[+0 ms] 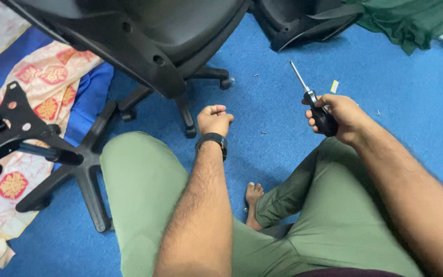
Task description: The person sits on the floor and uses a screwdriver to tighten screws on the underside of an office chair seat, securing the seat to the base. The person works on multiple screw locations around the seat perimeter.
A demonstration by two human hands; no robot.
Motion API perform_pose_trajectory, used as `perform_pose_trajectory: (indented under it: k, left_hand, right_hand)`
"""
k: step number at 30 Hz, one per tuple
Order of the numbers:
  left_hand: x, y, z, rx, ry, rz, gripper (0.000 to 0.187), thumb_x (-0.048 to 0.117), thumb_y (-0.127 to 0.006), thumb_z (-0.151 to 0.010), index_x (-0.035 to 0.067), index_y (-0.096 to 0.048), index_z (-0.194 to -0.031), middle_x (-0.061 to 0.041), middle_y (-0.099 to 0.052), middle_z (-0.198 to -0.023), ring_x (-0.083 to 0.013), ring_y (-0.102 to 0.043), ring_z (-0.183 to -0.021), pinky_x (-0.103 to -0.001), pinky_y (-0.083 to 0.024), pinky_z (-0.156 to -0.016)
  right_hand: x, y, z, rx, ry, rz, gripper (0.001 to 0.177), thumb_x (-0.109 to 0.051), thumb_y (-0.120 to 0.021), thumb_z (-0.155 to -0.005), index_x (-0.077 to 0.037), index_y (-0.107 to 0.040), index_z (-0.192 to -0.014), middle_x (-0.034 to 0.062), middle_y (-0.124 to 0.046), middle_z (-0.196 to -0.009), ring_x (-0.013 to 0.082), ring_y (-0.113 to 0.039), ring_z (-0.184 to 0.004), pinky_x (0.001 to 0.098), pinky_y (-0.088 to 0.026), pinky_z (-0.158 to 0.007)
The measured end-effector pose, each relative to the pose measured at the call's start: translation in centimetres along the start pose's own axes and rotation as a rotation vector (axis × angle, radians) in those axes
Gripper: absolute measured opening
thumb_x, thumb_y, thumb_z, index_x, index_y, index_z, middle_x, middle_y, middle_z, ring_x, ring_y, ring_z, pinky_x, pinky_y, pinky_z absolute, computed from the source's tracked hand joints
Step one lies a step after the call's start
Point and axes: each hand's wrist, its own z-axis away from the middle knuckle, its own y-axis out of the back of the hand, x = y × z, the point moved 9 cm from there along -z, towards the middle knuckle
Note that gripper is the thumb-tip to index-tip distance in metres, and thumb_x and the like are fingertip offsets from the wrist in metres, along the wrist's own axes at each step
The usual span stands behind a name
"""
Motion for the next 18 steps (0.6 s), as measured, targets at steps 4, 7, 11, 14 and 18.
perform_pose_trajectory:
  k: [4, 7, 11, 14, 18]
  left_hand:
    - [-0.4, -2.8, 0.8, -0.078, 0.025, -0.016, 0.034, -0.008, -0.076, -0.062, 0.002, -0.071, -0.094, -0.003, -0.068, -0.081, -0.0103, -0.064, -0.068, -0.025, -0.055, -0.059]
    - [-0.3, -6.0, 1.7, -0.125, 0.053, 0.007, 0.033, -0.008, -0.075, -0.063, 0.001, -0.071, -0.095, -0.003, -0.068, -0.079, -0.0107, -0.064, -0.065, -0.026, -0.055, -0.057]
    - [-2.0, -10.3, 3.9, -0.224, 0.104, -0.017, 0.022, -0.003, -0.074, -0.071, 0.000, -0.071, -0.092, -0.006, -0.070, -0.073, -0.0139, -0.064, -0.057, -0.028, -0.053, -0.053]
    - [-4.9, -11.6, 5.4, -0.233, 0.166, -0.082, 0.008, 0.007, -0.071, -0.079, 0.002, -0.074, -0.084, -0.006, -0.072, -0.072, -0.0126, -0.069, -0.057, -0.029, -0.056, -0.052]
    - [-8.0, -14.3, 6.1, -0.249, 0.187, -0.341, 0.010, 0.014, -0.071, -0.079, 0.007, -0.078, -0.080, -0.009, -0.077, -0.074, -0.0138, -0.071, -0.060, -0.030, -0.058, -0.062]
  right_hand:
    - [0.7, 2.1, 1.3, 0.023, 0.018, -0.023, 0.038, -0.017, -0.047, -0.095, -0.003, -0.063, -0.126, 0.0087, -0.067, -0.090, 0.0168, -0.064, -0.072, 0.0323, -0.057, -0.064]
    - [1.7, 5.2, 2.5, 0.096, 0.031, -0.036, 0.036, -0.015, -0.048, -0.094, -0.004, -0.063, -0.125, 0.0099, -0.068, -0.091, 0.0176, -0.065, -0.075, 0.0328, -0.057, -0.065]
    - [5.5, 7.8, 3.0, 0.137, -0.037, -0.096, 0.027, -0.011, -0.053, -0.093, -0.004, -0.059, -0.118, 0.0102, -0.069, -0.095, 0.0203, -0.067, -0.078, 0.0375, -0.059, -0.066]
    - [8.2, 9.1, 2.8, 0.162, -0.090, -0.099, 0.023, -0.007, -0.056, -0.092, -0.002, -0.058, -0.114, 0.0102, -0.067, -0.097, 0.0207, -0.068, -0.078, 0.0397, -0.060, -0.064]
    - [11.4, 9.6, 1.0, 0.157, -0.175, -0.091, 0.022, -0.007, -0.056, -0.094, 0.004, -0.061, -0.113, 0.0126, -0.068, -0.095, 0.0207, -0.069, -0.076, 0.0371, -0.061, -0.059]
